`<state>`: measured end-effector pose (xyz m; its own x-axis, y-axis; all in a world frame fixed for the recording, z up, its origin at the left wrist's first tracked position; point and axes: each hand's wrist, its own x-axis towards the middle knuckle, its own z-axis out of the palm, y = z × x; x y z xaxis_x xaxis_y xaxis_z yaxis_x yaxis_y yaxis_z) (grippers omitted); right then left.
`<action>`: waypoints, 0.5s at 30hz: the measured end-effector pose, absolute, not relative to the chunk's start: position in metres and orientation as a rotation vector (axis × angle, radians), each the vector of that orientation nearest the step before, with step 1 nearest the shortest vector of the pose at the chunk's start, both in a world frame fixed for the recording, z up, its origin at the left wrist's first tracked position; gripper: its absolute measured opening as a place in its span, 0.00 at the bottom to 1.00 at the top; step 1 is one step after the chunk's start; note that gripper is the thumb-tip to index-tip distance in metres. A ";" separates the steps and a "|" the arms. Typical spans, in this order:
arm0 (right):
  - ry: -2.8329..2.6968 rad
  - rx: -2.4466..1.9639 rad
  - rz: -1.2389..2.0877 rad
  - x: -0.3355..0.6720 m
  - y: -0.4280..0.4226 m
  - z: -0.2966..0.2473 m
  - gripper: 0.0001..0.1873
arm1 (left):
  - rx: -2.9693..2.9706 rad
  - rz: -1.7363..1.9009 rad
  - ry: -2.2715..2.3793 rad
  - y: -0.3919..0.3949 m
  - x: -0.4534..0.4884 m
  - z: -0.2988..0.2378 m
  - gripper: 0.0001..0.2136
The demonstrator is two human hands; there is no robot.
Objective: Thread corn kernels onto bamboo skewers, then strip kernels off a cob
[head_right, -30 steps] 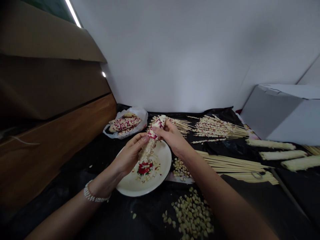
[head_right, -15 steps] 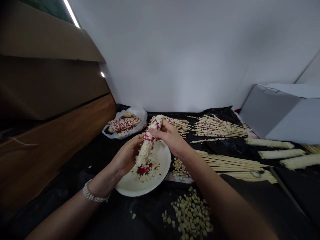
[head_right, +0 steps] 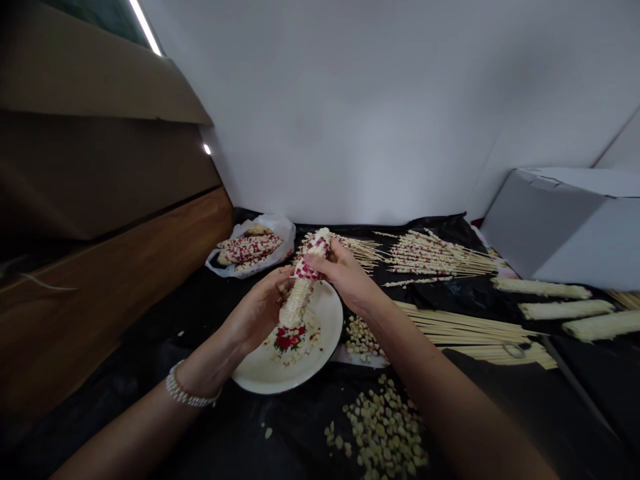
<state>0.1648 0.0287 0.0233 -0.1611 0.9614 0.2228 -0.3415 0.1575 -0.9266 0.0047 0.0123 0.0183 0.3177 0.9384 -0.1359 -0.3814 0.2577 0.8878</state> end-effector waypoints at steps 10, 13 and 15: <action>-1.260 -0.794 1.256 0.159 0.022 0.025 0.16 | 0.977 1.016 0.857 0.013 0.003 0.015 0.07; -1.276 -0.800 1.261 0.157 0.020 0.026 0.16 | 0.985 1.035 0.884 0.013 0.004 0.013 0.08; -1.275 -0.793 1.276 0.157 0.021 0.024 0.16 | 0.973 1.033 0.893 0.013 0.004 0.013 0.11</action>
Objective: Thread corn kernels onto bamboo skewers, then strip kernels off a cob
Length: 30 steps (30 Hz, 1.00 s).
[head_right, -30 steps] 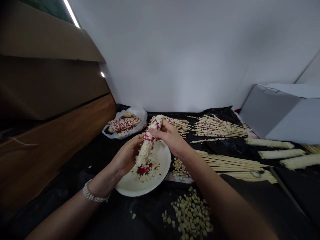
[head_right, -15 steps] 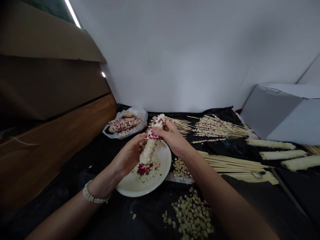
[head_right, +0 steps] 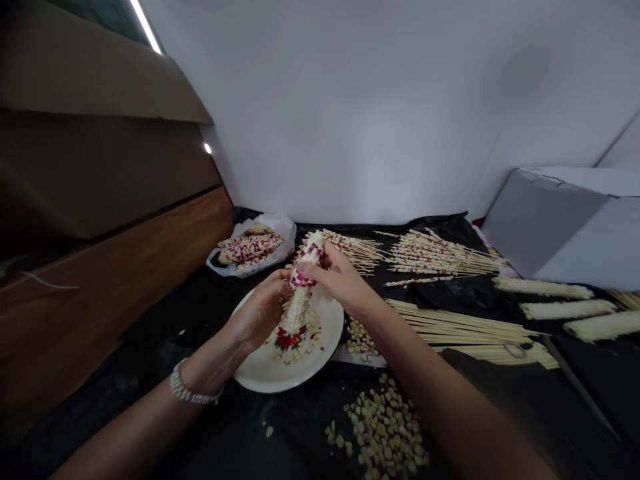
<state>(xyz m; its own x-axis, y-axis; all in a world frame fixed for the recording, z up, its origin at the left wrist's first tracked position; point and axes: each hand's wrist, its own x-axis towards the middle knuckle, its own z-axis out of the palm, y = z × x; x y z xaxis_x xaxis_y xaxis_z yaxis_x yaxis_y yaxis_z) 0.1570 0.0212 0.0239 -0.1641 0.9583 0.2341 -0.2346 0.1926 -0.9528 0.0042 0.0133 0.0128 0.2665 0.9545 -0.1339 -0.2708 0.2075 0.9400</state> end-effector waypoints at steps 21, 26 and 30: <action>-1.255 -0.854 1.245 0.153 0.018 0.027 0.18 | 1.292 1.087 1.021 0.012 0.008 0.005 0.07; -1.235 -0.855 1.243 0.156 0.020 0.026 0.16 | 1.158 1.038 0.954 0.013 0.007 0.009 0.08; -1.204 -0.813 1.270 0.160 0.025 0.025 0.16 | 0.984 1.005 0.830 0.014 0.005 0.015 0.07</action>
<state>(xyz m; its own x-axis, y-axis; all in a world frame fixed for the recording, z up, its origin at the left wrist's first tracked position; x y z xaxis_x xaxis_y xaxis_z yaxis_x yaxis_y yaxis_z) 0.1600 0.0250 0.0246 -0.1115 0.9714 0.2098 -0.2607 0.1751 -0.9494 0.0045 0.0144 0.0154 0.3236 0.9393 -0.1137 -0.2887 0.2124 0.9336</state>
